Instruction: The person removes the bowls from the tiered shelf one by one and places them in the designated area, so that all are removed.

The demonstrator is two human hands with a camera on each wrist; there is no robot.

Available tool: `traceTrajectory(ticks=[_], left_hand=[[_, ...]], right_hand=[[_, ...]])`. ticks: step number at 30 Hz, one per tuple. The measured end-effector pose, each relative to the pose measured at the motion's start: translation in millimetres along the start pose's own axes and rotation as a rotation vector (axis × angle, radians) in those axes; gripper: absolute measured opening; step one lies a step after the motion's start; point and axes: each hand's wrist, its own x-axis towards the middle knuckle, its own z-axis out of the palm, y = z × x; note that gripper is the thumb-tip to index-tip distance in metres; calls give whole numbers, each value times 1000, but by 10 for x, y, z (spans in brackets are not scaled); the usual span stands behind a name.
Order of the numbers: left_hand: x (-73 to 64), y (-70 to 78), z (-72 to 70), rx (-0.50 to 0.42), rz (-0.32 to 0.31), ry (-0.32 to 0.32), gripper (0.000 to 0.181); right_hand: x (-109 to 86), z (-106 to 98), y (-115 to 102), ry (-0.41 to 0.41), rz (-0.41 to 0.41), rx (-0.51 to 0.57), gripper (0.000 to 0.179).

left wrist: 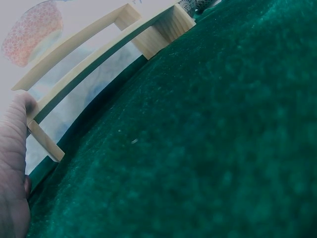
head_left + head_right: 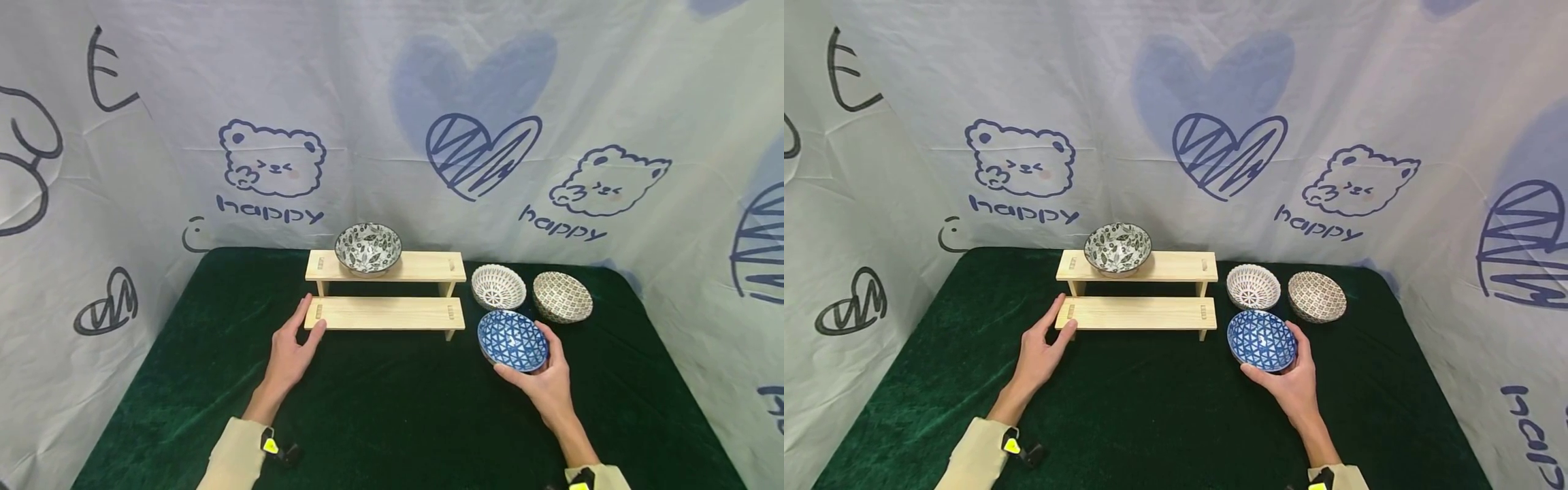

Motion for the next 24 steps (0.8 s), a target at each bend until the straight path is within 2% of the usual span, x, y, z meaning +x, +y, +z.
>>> traceTrajectory(ticks=[14,19,24], left_hand=[[-1,-8,11,1,5,-4,66],[-13,-5,7,6,10,-8,67],[-10,3,0,5,12,-5,67]], right_hand=[[-4,26,170,36,48,-15,108],[-7,26,219,29,75,-29,110],[12,34,213,9,65,-27,112]])
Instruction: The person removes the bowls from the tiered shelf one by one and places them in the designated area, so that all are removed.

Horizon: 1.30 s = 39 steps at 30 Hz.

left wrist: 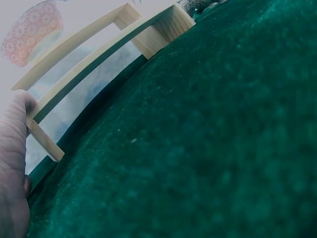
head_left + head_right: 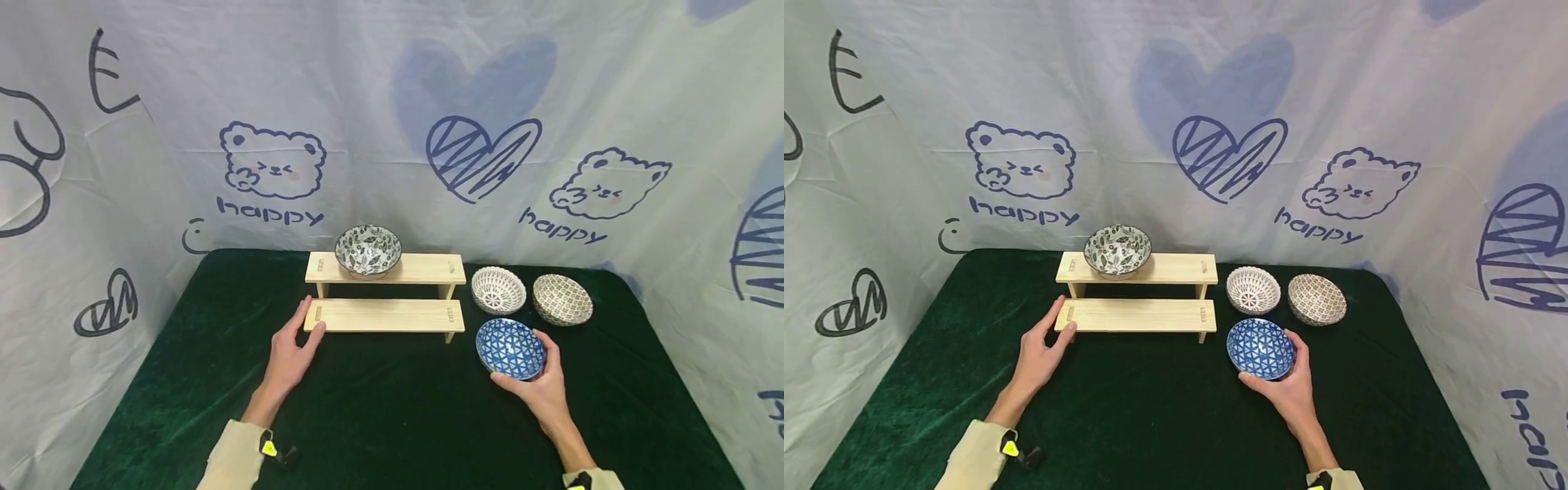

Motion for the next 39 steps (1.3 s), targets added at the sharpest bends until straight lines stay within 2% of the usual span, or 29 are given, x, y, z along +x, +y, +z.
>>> traceTrajectory(ticks=[13,20,25,32,35,39], left_hand=[[-6,2,-1,-8,-8,-2,66],[-5,9,3,-1,-10,-8,67],[1,10,1,-9,-10,-1,67],[1,7,-3,-1,-15,-8,67],[0,5,-4,3,-13,-13,67],[1,4,-5,-1,-11,-15,68]], right_hand=[[-17,7,-5,0,-33,-41,113],[-12,-10,-19,1,-14,-34,113],[8,-52,-57,-44,32,-51,114],[4,-109,-99,-127,71,-126,122],[1,-125,-121,-151,56,-162,124],[9,-142,-170,-155,-3,-204,124]])
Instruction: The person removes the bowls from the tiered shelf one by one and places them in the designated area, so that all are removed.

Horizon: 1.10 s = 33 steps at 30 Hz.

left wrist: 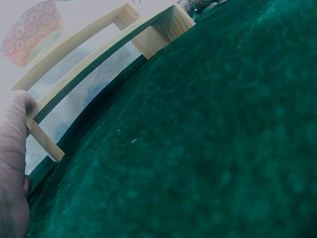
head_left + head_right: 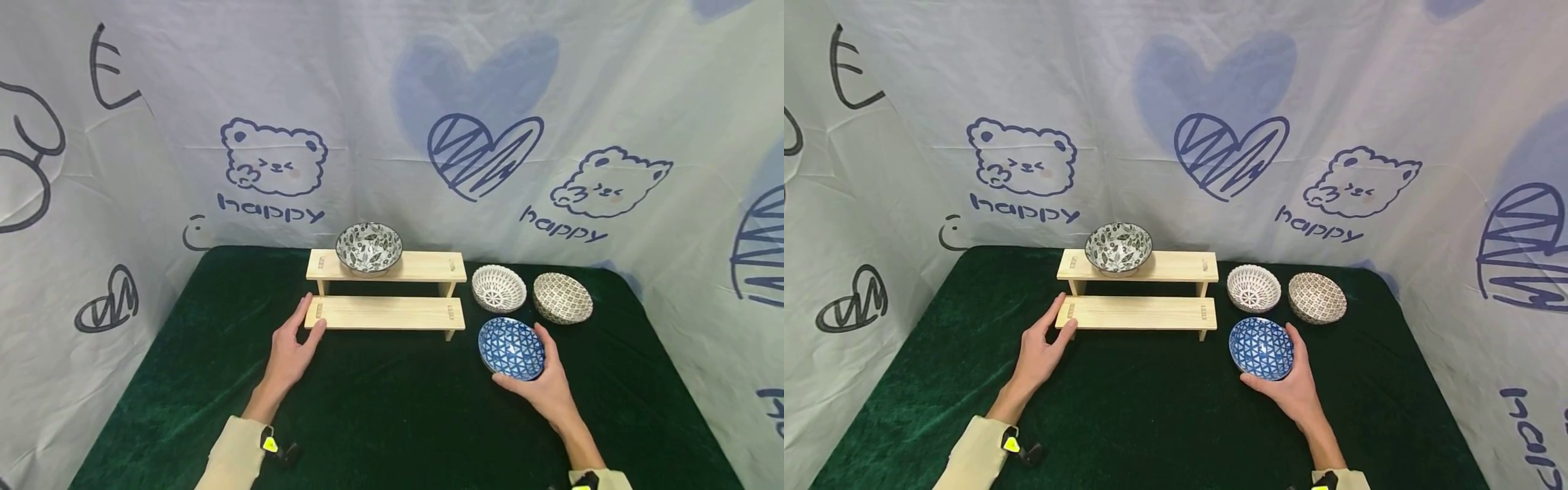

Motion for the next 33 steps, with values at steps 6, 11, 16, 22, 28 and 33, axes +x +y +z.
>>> traceTrajectory(ticks=[6,11,16,22,28,33], left_hand=[[-6,2,-9,0,-3,5,68],[-5,-2,-6,-2,0,9,68],[5,-11,-1,-2,0,3,67],[14,-4,-6,-1,3,7,67],[8,-3,-3,0,0,7,66],[5,8,-4,0,-4,3,67]], right_hand=[[22,-50,-82,14,-60,8,118],[43,-109,-148,17,-116,20,112],[70,-193,-230,31,-192,-11,102],[135,-210,-393,7,-288,0,100],[200,-74,-599,-94,-368,110,98],[233,113,-752,-175,-430,193,98]])
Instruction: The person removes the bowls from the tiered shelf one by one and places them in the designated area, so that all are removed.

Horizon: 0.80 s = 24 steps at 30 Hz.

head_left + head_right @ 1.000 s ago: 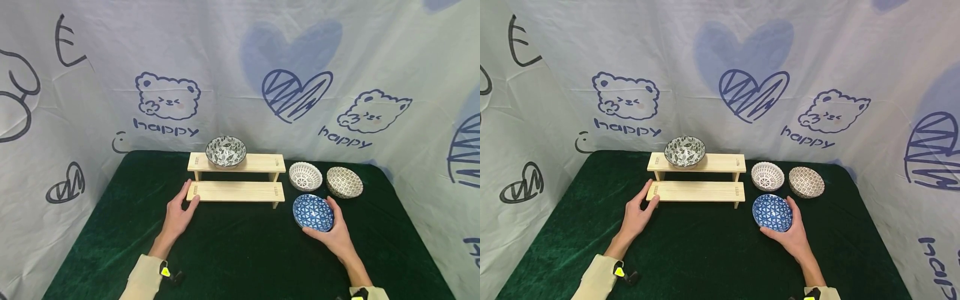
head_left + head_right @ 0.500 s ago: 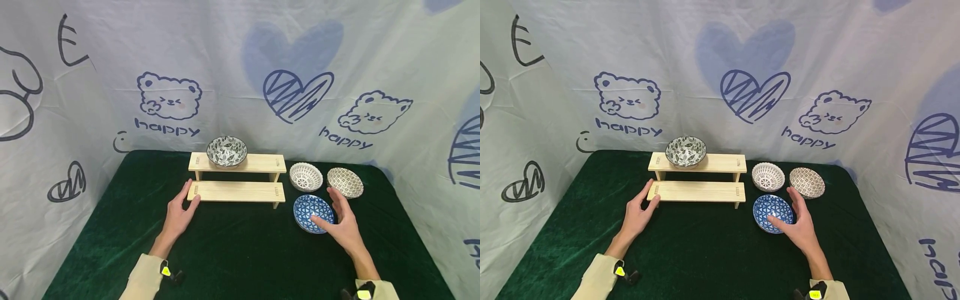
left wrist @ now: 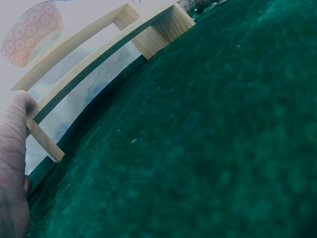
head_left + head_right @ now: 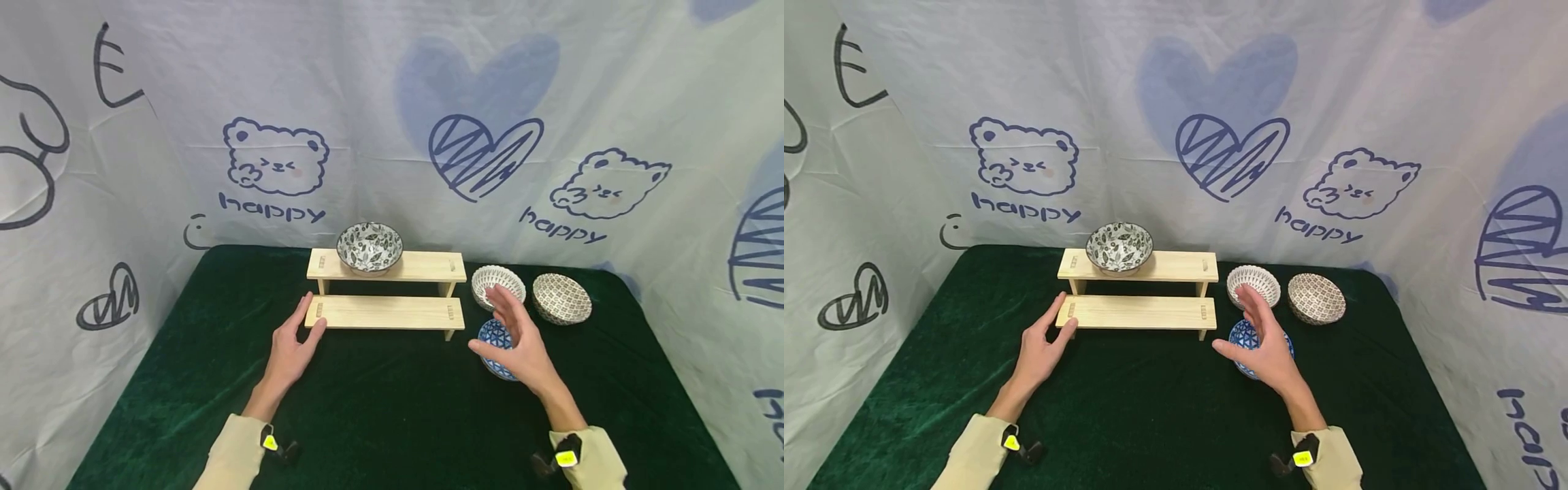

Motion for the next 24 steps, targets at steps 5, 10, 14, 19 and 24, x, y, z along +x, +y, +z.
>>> traceTrajectory(ticks=[5,10,14,19,24], left_hand=[[5,0,4,-6,8,-1,67],[-2,-12,12,-8,10,9,67],[0,-12,10,-10,8,8,67],[9,-16,15,-14,17,17,67],[4,-23,14,-14,11,10,68]], right_hand=[[141,195,-131,-55,-33,28,101],[327,385,-232,-106,-69,69,108],[499,529,-261,-126,-101,96,109],[722,680,-292,-131,-141,111,109],[913,803,-300,-132,-145,118,112]])
